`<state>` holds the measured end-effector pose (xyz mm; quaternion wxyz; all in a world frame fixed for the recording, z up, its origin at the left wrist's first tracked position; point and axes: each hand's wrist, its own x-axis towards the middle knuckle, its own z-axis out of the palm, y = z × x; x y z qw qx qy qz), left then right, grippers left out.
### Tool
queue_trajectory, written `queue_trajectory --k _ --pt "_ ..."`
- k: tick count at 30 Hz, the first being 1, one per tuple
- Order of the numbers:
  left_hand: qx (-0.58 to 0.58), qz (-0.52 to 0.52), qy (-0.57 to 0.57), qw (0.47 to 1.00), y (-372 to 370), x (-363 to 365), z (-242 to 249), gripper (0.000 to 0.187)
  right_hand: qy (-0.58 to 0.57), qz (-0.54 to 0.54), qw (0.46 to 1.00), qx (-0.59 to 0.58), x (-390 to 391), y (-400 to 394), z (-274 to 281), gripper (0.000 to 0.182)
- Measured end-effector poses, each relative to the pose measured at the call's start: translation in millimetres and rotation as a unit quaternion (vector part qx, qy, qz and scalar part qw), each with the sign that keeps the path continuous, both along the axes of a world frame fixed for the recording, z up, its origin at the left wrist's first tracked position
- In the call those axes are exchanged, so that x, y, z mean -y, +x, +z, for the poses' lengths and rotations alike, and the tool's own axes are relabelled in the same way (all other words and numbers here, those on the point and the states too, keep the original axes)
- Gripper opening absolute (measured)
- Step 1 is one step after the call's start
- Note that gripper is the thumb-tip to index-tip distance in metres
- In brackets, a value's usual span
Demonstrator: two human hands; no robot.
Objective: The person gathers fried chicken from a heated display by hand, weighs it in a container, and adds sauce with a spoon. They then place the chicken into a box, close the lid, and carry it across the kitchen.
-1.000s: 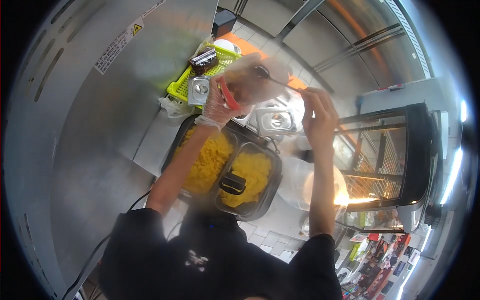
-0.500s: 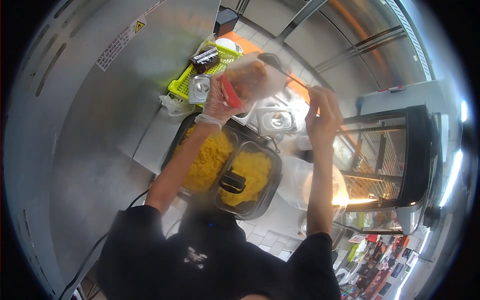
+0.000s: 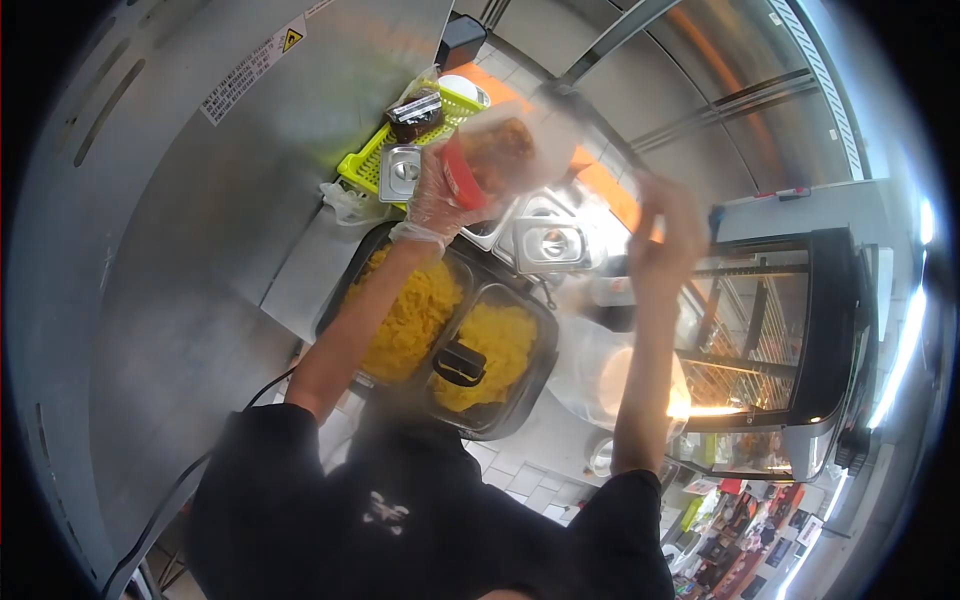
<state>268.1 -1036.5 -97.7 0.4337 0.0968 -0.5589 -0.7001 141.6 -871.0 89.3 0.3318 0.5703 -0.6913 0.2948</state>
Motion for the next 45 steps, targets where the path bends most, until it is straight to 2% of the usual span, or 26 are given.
queue_trajectory --k 2,9,12,14,20,22,24,31,33,34,39,42,45 --pt "0.016 0.004 -0.007 1.0 -0.2 0.2 -2.0 0.095 0.101 0.016 0.995 0.003 2.6 0.9 -21.0 0.016" --pt "-0.004 -0.011 0.0 1.0 3.6 2.3 1.4 0.098 0.063 0.042 0.997 0.018 9.3 2.4 -22.6 0.019" --pt "-0.026 -0.032 0.047 0.998 9.3 -2.3 10.9 0.098 0.113 0.036 0.993 0.003 4.8 -2.8 -24.7 0.019" --pt "-0.063 -0.068 0.143 0.985 13.4 -3.7 24.9 0.098 0.098 0.033 0.995 0.013 0.9 -4.3 -27.3 0.02" --pt "-0.031 -0.007 0.01 0.999 9.7 4.8 5.2 0.099 0.085 0.042 0.995 0.004 -0.6 -6.8 -27.6 0.02" --pt "-0.03 -0.013 0.025 0.999 12.1 1.4 9.5 0.099 0.092 0.039 0.995 -0.006 -3.9 -6.0 -27.8 0.02" --pt "-0.034 -0.014 0.037 0.999 9.3 4.5 11.9 0.099 0.044 0.033 0.998 0.019 -3.2 -8.1 -26.4 0.019" --pt "-0.045 -0.033 0.064 0.996 10.6 2.4 11.2 0.097 0.083 0.047 0.995 0.03 -4.5 -9.8 -28.4 0.018" --pt "-0.018 0.017 -0.011 1.0 8.0 4.0 3.8 0.098 0.046 0.039 0.998 0.028 -3.5 -11.9 -28.7 0.019" --pt "-0.017 0.018 -0.009 1.0 8.7 1.6 0.2 0.098 0.048 0.04 0.998 0.029 -4.9 -10.3 -28.8 0.019" --pt "-0.052 -0.019 0.022 0.998 10.0 2.2 6.8 0.098 0.095 0.065 0.993 0.026 5.3 -5.8 -28.8 0.017" --pt "-0.066 -0.047 0.067 0.994 11.3 -0.2 10.1 0.097 0.072 0.088 0.993 0.032 15.0 3.3 -22.2 0.017" --pt "-0.07 -0.052 0.058 0.994 11.2 2.0 6.0 0.098 0.066 0.084 0.993 0.041 18.9 2.2 -27.2 0.019"
